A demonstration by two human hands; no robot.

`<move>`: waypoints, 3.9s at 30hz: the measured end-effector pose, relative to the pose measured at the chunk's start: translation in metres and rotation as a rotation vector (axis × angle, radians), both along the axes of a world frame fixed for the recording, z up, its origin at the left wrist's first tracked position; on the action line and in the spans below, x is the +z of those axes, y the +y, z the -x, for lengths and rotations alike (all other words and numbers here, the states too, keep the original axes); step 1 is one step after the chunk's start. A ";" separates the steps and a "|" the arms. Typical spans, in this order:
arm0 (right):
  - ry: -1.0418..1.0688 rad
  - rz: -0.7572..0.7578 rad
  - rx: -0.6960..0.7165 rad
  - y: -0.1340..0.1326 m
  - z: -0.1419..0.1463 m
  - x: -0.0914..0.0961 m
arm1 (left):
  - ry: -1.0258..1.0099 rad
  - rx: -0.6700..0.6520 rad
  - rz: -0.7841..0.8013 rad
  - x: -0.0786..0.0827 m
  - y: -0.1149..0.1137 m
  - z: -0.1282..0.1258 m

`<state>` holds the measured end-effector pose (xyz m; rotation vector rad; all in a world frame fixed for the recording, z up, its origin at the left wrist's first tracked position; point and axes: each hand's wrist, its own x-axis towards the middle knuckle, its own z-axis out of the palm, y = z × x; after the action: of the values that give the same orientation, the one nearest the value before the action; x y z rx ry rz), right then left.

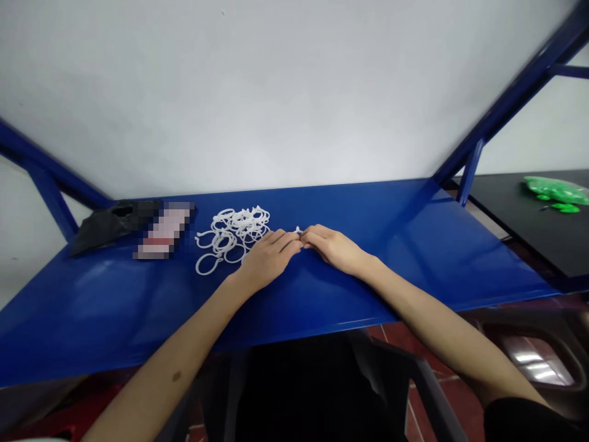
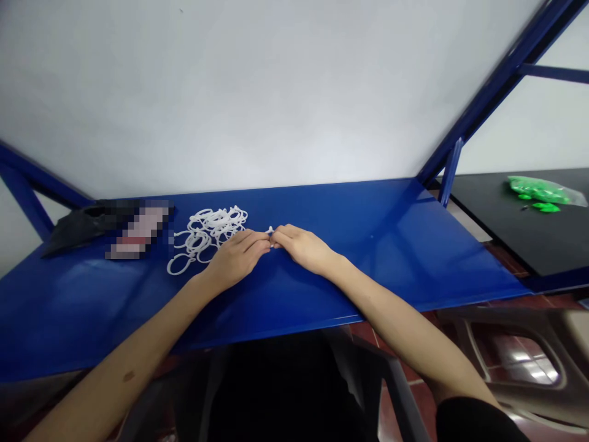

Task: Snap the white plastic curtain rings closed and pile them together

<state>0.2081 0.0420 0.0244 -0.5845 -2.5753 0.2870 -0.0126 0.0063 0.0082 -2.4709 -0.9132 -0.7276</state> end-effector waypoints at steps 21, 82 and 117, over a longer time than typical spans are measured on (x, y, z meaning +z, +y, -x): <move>0.022 -0.107 -0.246 -0.009 0.008 0.000 | 0.064 0.348 -0.093 0.015 0.008 0.025; -0.109 0.130 -0.286 0.023 -0.013 -0.019 | 0.024 0.681 0.618 -0.004 0.023 0.082; -0.110 0.122 -0.286 0.021 -0.014 -0.016 | 0.036 0.494 0.781 0.010 0.015 0.097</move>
<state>0.2217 0.0635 0.0081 -1.0266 -2.5462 0.3225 -0.1091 0.0217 0.0180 -2.6421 -1.9871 -0.1537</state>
